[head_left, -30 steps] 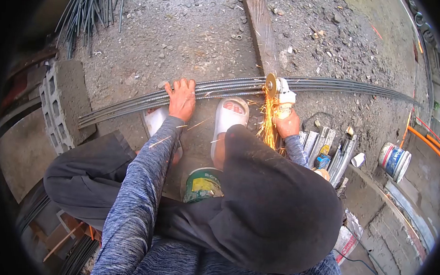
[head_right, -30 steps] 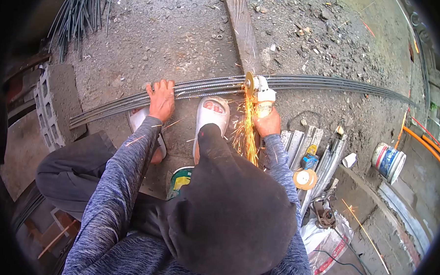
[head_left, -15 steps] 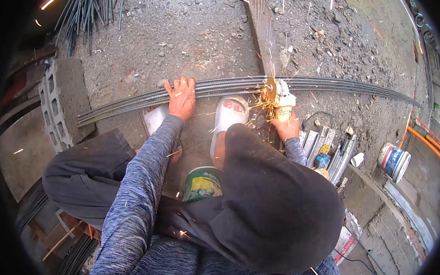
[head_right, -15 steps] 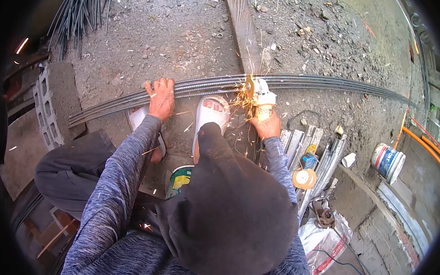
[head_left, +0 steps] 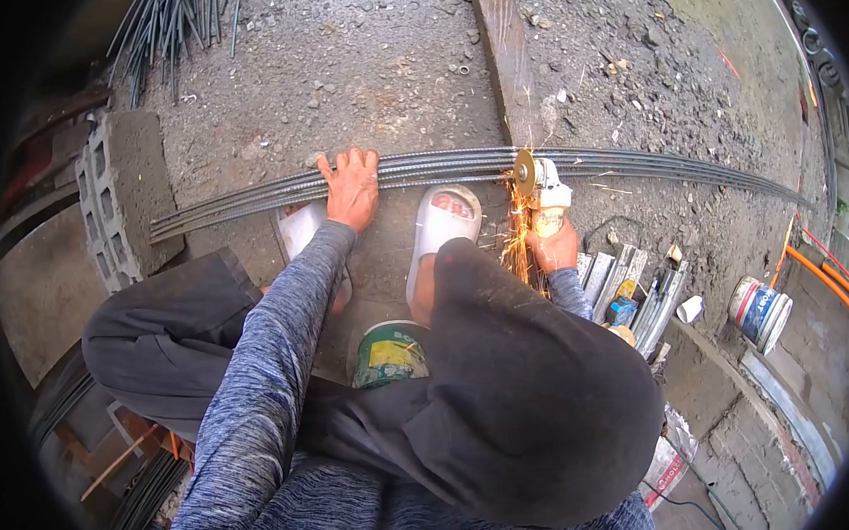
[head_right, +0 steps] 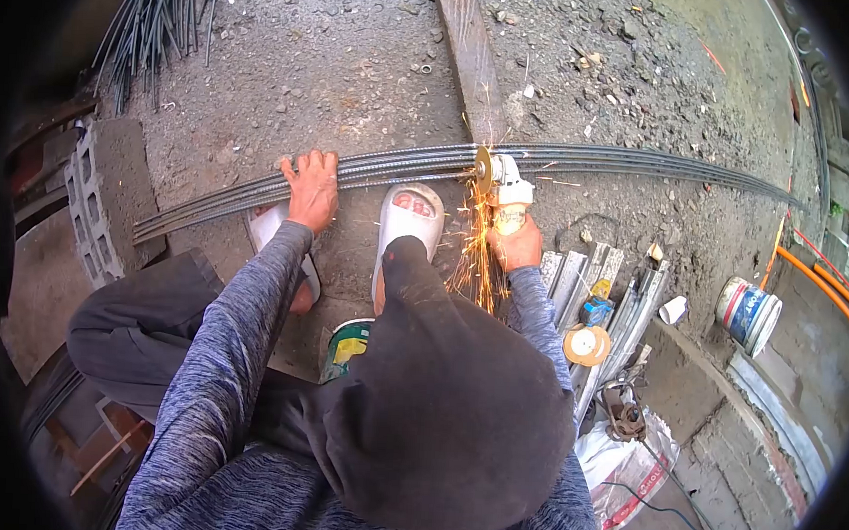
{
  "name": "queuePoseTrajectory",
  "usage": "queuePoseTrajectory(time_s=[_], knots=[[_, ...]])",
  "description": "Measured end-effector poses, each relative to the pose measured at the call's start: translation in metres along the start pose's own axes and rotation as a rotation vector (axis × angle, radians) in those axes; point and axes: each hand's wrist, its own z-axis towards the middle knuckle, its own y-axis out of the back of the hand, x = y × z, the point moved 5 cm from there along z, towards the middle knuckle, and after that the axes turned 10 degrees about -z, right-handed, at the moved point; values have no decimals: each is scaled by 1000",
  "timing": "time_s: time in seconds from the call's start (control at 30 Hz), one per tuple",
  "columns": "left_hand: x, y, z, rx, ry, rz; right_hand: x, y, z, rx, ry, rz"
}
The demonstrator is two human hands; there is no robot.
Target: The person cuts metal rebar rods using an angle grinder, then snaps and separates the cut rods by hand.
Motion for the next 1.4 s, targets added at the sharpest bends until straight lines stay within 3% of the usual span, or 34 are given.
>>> queuePoseTrajectory(time_s=[0.13, 0.23, 1.4], knots=[[0, 1, 0, -10, -2, 2, -6, -6, 0, -5, 62, 123], [1, -1, 0, -8, -4, 5, 3, 5, -7, 2, 20, -9], [1, -1, 0, -2, -8, 14, 9, 5, -6, -1, -34, -66]])
